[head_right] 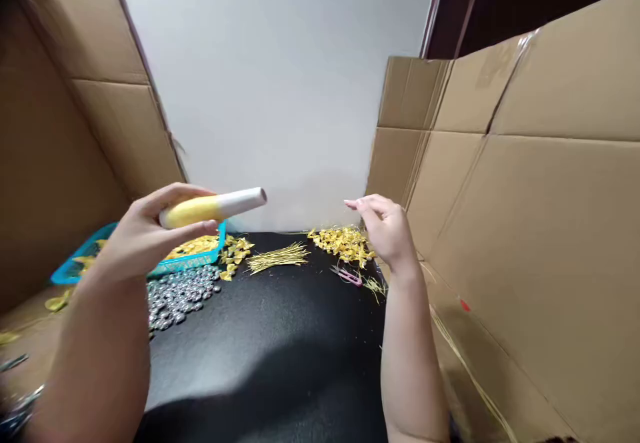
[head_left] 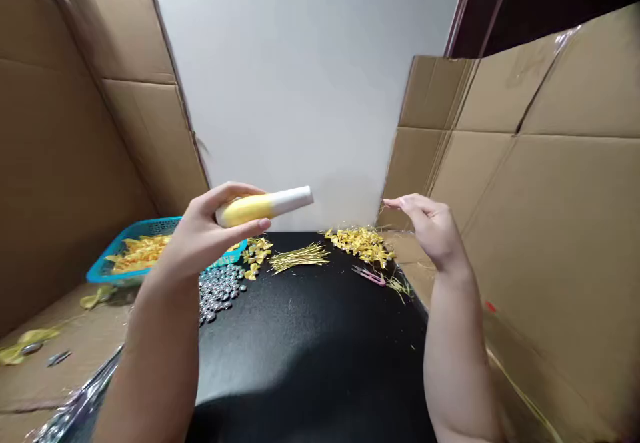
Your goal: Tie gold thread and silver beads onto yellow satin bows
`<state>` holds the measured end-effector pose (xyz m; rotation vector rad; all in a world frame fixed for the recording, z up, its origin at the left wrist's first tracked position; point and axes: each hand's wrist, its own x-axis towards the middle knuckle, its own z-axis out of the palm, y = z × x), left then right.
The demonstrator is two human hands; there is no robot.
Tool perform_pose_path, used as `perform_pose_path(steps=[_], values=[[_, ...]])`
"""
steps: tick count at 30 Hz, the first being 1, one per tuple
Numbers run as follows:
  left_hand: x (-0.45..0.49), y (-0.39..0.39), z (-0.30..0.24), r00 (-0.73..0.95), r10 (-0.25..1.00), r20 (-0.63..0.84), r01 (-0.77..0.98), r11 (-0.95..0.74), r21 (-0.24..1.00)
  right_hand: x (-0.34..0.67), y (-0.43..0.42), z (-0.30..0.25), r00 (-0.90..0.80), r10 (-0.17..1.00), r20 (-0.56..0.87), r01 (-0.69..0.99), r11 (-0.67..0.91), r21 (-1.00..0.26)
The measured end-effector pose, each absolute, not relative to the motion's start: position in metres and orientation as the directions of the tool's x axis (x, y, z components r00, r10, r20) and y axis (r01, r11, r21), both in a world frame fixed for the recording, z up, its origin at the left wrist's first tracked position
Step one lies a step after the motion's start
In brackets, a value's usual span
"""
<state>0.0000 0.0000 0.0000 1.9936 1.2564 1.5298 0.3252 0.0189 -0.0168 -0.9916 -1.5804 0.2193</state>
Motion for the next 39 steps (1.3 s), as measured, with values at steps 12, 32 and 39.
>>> perform_pose_path(steps=[12,32,39], values=[[-0.017,0.022,-0.004,-0.186,0.752,0.633,0.433,-0.515,0.739,0.368,0.051,-0.030,0.487,0.573,0.660,0.344,0.569,-0.747],[-0.047,0.036,-0.005,-0.483,0.695,0.533,0.121,-0.550,0.826,0.391,0.041,-0.024,0.280,0.886,0.370,-0.527,0.464,-0.712],[-0.053,0.039,-0.005,-0.546,0.654,0.523,0.088,-0.576,0.813,0.417,0.067,-0.046,0.497,0.686,0.531,0.285,0.449,-0.847]])
